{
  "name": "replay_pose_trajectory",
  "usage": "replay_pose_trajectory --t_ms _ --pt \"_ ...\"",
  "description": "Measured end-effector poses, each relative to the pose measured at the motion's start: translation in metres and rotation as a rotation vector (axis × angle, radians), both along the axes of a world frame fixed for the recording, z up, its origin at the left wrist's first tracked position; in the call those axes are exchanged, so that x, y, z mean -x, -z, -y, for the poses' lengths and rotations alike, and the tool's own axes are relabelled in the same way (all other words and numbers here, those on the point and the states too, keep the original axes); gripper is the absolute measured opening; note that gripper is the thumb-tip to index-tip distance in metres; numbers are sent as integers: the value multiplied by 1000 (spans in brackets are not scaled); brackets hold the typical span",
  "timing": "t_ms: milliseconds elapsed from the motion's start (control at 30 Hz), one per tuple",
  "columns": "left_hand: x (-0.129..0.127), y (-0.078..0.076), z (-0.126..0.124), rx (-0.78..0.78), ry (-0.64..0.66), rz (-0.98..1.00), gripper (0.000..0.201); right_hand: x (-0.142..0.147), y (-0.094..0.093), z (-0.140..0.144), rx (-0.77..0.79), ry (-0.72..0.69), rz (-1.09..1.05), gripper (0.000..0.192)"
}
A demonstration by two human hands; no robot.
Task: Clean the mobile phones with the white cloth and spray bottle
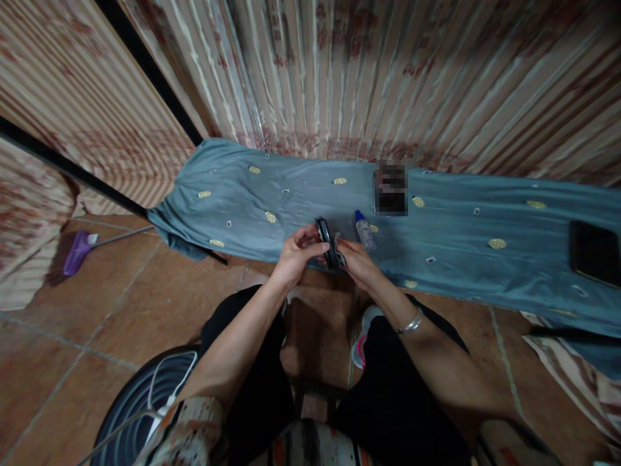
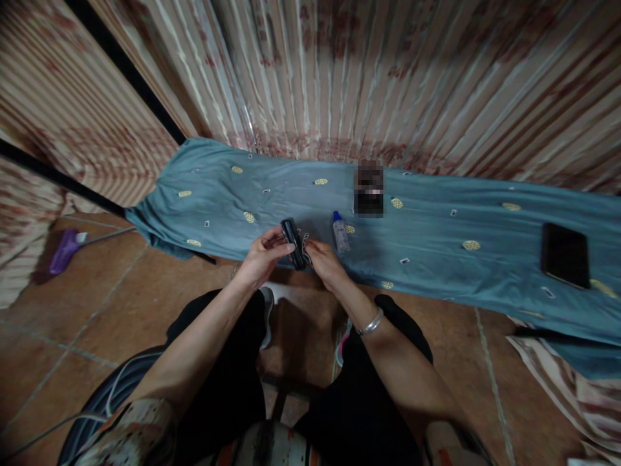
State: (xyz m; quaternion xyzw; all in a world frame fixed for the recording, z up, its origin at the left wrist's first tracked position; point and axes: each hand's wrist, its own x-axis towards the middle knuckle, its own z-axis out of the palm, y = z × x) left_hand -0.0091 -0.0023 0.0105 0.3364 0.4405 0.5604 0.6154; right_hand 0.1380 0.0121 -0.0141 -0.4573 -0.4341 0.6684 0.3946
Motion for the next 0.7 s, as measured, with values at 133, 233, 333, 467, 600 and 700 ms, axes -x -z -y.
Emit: replay_pose_trajectory --t_ms 133,233,333,467,600,700 --pt "3 -2 -1 21 -4 56 47 0 -8 3 107 -20 -41 17" --pt "5 -2 -4 37 -9 79 46 -2 -10 3 151 -33 -22 19" --pt "7 -1 -6 24 -21 76 46 -2 -10 4 179 -40 -26 20" --pt "6 3 -10 -53 -85 9 51 0 -11 7 192 -40 -36 19" --pt "4 7 -13 -102 -128 -74 55 2 -11 8 177 -34 -32 19" --pt "2 8 -13 -113 -130 -111 58 2 -10 8 151 -41 -30 22"
